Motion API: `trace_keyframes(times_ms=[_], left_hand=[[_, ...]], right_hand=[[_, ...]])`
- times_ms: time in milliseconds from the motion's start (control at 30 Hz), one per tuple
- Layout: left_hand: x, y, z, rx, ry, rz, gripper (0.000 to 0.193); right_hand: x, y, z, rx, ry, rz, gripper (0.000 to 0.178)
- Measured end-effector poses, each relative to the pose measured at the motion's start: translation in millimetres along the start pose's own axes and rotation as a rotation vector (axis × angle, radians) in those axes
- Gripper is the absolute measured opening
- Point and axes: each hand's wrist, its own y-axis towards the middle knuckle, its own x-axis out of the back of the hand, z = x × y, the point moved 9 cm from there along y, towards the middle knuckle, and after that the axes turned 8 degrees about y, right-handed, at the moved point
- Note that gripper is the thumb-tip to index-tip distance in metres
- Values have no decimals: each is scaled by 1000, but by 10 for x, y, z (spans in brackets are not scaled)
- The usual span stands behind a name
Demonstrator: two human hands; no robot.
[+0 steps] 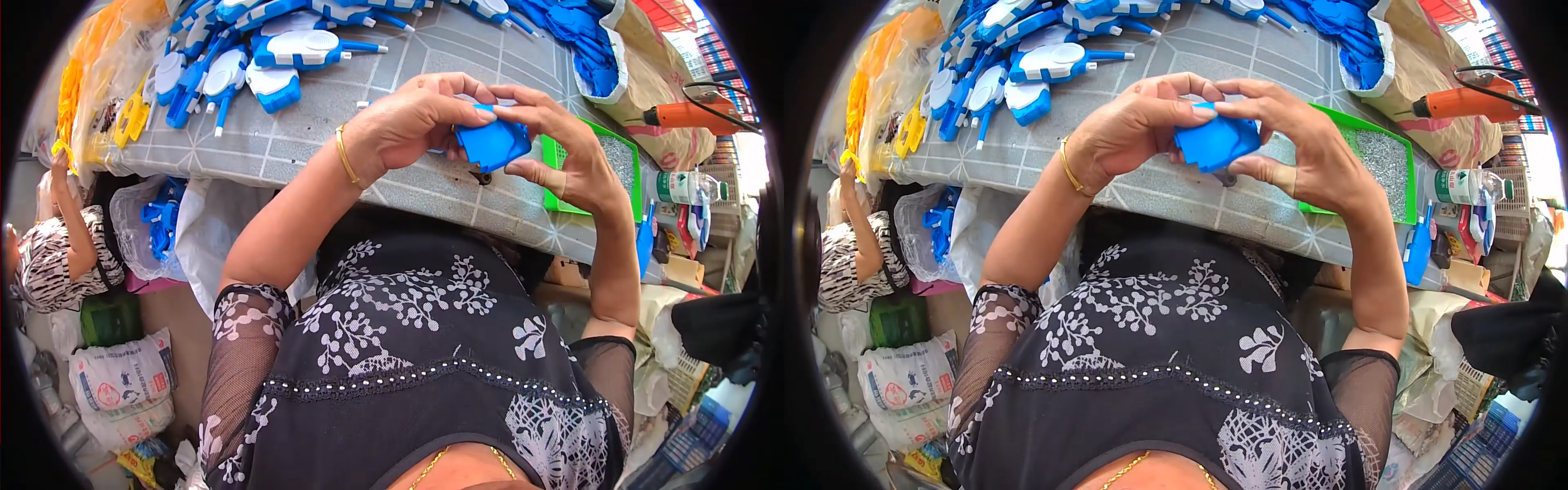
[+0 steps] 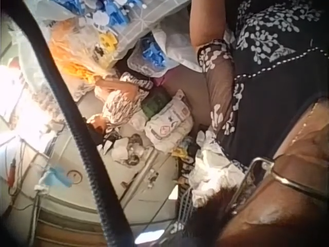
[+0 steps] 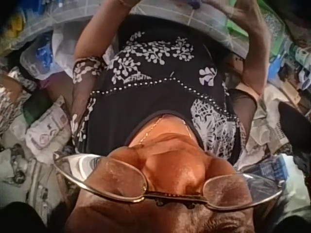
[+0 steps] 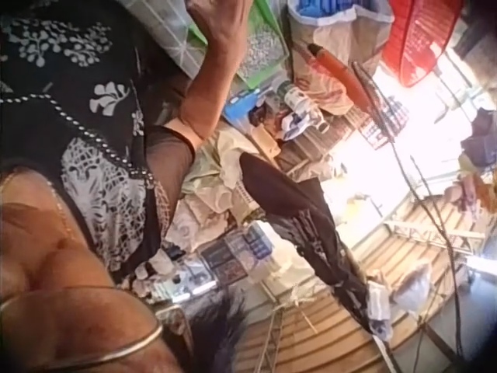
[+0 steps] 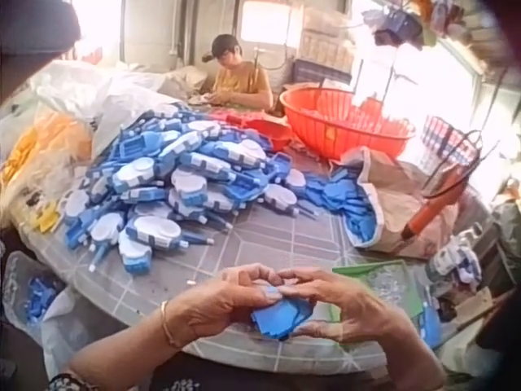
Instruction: Assembling blue plastic components using an electric screwdriver.
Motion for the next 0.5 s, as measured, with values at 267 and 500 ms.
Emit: trace_keyframes(times_ms=[267, 500], left_hand=[[220, -247, -473, -492, 1150, -488, 64], [190, -323, -42, -600, 1452, -451, 80]], right_hand=[[7, -146, -162, -78, -129, -148, 52], [-132, -116, -426, -49, -267, -165, 51]])
